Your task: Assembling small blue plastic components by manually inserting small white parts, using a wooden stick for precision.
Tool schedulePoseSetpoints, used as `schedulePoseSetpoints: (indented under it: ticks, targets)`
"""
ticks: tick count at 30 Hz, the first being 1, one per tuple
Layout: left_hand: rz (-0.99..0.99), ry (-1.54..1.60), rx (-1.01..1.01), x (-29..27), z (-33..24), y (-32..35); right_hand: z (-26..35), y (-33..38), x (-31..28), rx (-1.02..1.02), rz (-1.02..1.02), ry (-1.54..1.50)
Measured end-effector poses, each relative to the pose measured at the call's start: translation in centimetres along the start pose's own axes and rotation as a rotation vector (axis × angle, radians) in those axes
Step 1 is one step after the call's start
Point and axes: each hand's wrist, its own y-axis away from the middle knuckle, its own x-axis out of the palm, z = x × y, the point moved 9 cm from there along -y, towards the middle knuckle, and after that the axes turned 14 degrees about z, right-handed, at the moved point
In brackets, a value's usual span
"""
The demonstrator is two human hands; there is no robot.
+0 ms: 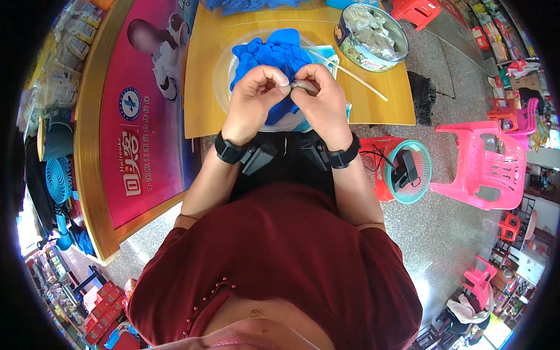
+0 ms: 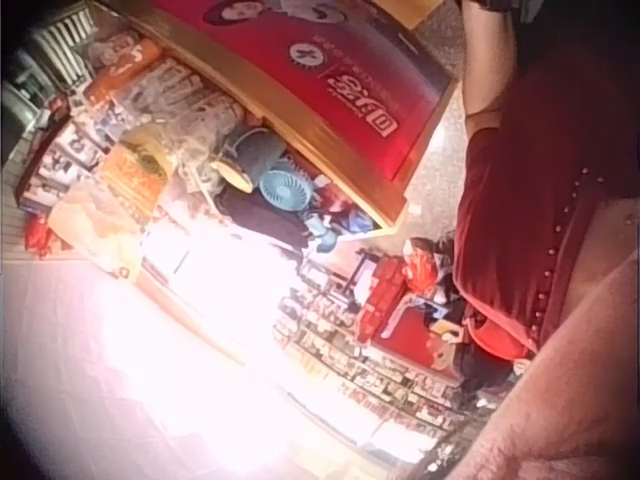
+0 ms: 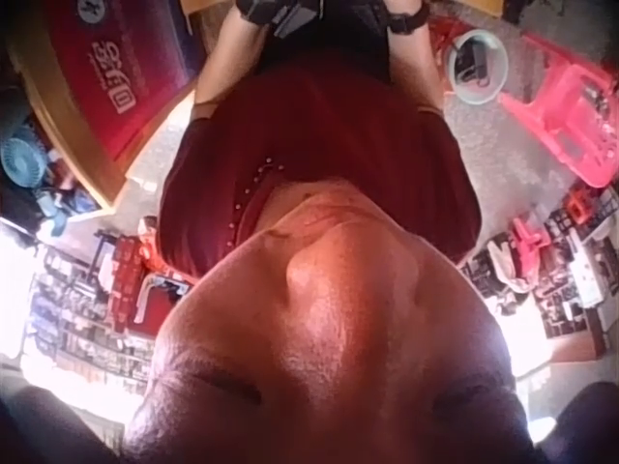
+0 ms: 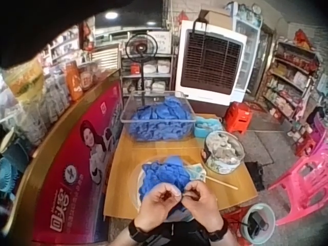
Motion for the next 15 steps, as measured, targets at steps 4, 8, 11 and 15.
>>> schedulePoseSetpoints:
  ticks: [4,8,11,15]
  targets:
    - [0.000,-0.094,-0.038,0.0,0.1,0.0,0.5,0.7,-0.3,-0.037,-0.121,0.113]
    - [-0.055,0.040,-0.009,-0.9,-0.2,0.1,0.4,0.6,0.7,-0.016,-0.005,-0.069]
    - [-0.099,0.126,0.011,-1.4,-0.4,0.2,1.3,0.6,1.4,-0.033,0.073,-0.168]
    - [-0.137,0.013,0.050,-1.2,-1.1,0.3,1.7,0.5,1.5,-0.117,0.079,-0.074]
